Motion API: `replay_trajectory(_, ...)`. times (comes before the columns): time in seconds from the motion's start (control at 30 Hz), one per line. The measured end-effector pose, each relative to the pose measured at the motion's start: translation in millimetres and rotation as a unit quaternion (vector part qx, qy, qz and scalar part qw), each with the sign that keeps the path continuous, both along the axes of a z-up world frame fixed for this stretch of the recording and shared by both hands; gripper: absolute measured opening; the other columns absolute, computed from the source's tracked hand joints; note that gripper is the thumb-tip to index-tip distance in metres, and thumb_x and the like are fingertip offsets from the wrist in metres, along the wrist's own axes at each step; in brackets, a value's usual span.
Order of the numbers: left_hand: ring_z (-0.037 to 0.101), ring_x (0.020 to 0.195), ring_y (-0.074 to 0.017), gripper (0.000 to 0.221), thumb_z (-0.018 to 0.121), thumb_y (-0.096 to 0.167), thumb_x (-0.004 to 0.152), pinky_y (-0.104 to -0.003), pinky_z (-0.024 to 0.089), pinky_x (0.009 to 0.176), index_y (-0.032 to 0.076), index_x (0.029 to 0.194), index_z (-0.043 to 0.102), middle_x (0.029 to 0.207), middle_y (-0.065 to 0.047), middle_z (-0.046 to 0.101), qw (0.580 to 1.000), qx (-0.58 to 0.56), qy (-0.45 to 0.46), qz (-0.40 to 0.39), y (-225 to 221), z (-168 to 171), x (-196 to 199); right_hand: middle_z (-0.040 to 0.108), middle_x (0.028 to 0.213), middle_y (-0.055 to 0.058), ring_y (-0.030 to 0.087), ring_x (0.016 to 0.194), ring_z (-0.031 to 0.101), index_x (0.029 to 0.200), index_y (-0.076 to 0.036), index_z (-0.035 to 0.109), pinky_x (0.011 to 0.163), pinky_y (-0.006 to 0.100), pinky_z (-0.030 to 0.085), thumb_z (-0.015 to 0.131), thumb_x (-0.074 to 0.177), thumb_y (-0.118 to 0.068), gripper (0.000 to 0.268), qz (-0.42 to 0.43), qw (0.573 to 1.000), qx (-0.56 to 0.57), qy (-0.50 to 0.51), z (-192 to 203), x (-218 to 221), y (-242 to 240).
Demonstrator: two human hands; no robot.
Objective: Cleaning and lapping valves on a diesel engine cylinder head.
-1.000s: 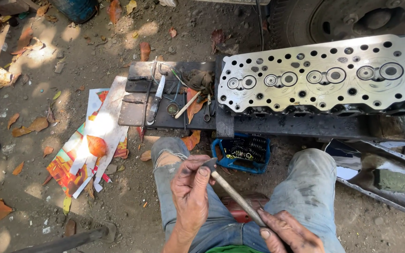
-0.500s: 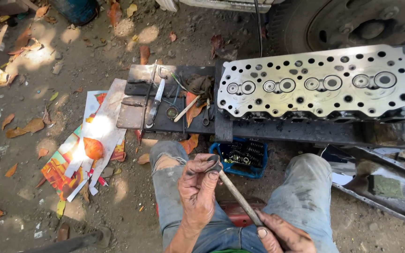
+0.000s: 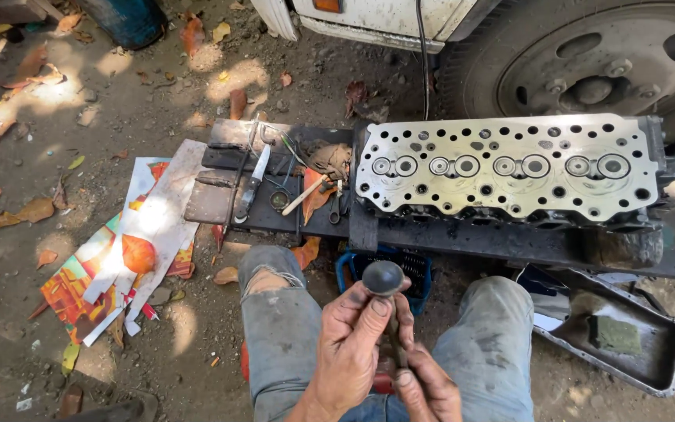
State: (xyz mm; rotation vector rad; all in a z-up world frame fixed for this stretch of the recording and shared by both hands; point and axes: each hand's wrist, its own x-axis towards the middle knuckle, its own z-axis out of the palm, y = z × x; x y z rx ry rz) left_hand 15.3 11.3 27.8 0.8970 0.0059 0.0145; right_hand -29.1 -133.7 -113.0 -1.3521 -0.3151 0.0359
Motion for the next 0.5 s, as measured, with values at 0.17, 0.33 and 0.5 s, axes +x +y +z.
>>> replay_trajectory(0.17,0.056,0.068,-0.0120,0.021,0.063,0.007,0.096,-0.025,0.046,0.060,-0.006,0.111,0.069,0.087,-0.008,0.067,0.962,0.262,-0.073,0.011,7.3,32.8,-6.6,0.064,0.121,0.019,0.027,0.105,0.062,0.128,0.010,0.063,0.093,0.038,0.049,0.064,0.094,-0.023,0.047,0.019,0.998,-0.049,-0.016,32.6,9.5,-0.7)
replay_trajectory(0.33,0.058,0.059,-0.0205,0.018,0.066,0.002,0.087,-0.032,0.051,0.054,-0.001,0.105,0.069,0.083,-0.008,0.064,0.830,0.527,-0.177,0.049,10.7,33.3,-9.2,0.061,0.092,0.008,0.014,0.079,0.055,0.121,0.007,0.066,0.070,0.025,0.046,0.070,0.085,-0.008,0.039,-0.119,0.988,-0.075,-0.061,78.2,23.3,-21.4)
replay_trajectory(0.5,0.065,0.069,-0.0254,0.027,0.069,0.005,0.087,-0.036,0.055,0.062,0.000,0.114,0.065,0.098,-0.012,0.063,0.715,0.662,-0.223,0.004,9.6,17.8,-14.9,0.071,0.098,0.010,0.010,0.061,0.054,0.099,0.002,0.073,0.051,0.021,0.044,0.081,0.076,-0.006,0.026,-0.146,0.941,-0.270,-0.141,117.1,30.6,-28.3)
